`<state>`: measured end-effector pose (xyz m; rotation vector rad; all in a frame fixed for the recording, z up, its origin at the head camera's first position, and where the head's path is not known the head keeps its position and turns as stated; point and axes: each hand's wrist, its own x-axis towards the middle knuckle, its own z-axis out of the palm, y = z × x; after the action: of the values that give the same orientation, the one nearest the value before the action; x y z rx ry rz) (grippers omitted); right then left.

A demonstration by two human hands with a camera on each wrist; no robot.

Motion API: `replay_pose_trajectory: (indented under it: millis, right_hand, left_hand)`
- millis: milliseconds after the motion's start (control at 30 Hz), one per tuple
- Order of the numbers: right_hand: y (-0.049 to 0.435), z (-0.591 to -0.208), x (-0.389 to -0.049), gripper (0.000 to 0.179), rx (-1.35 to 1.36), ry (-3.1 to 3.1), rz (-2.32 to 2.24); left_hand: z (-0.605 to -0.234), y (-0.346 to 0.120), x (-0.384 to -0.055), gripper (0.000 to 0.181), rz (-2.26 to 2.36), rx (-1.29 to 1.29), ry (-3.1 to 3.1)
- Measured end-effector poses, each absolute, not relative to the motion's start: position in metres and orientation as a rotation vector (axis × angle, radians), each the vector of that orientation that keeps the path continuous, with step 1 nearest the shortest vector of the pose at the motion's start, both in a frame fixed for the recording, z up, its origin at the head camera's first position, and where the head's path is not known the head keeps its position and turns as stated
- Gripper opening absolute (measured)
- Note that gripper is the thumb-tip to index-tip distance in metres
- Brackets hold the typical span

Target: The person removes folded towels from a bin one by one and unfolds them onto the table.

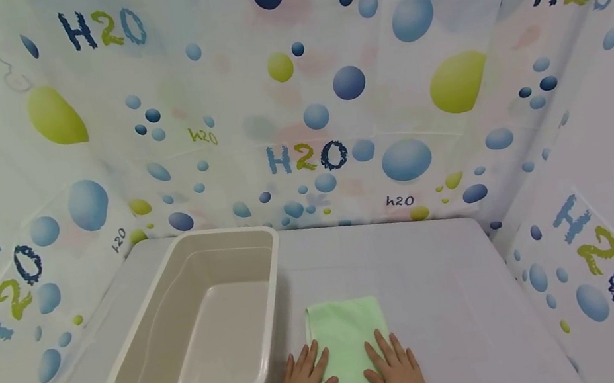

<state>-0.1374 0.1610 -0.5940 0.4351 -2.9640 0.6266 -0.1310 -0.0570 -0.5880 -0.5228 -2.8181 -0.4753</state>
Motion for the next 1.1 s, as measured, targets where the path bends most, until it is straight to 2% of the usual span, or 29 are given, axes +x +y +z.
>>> replay_pose_trajectory:
  millis: [367, 767, 1100]
  right_hand:
    - [0.160, -0.602, -0.140, 0.053, 0.376, -2.976, 0.682]
    - [0.155, -0.590, -0.167, 0.055, 0.385, -3.075, 0.703]
    - [0.151, -0.586, -0.195, 0.057, 0.345, -3.119, 0.772]
  left_hand:
    - [-0.590, -0.055, -0.134, 0.064, -0.462, -0.511, -2.889]
    - [-0.604, -0.051, -0.162, 0.063, -0.396, -0.444, -2.865]
    - [-0.593, -0.046, -0.190, 0.057, -0.427, -0.373, -2.920]
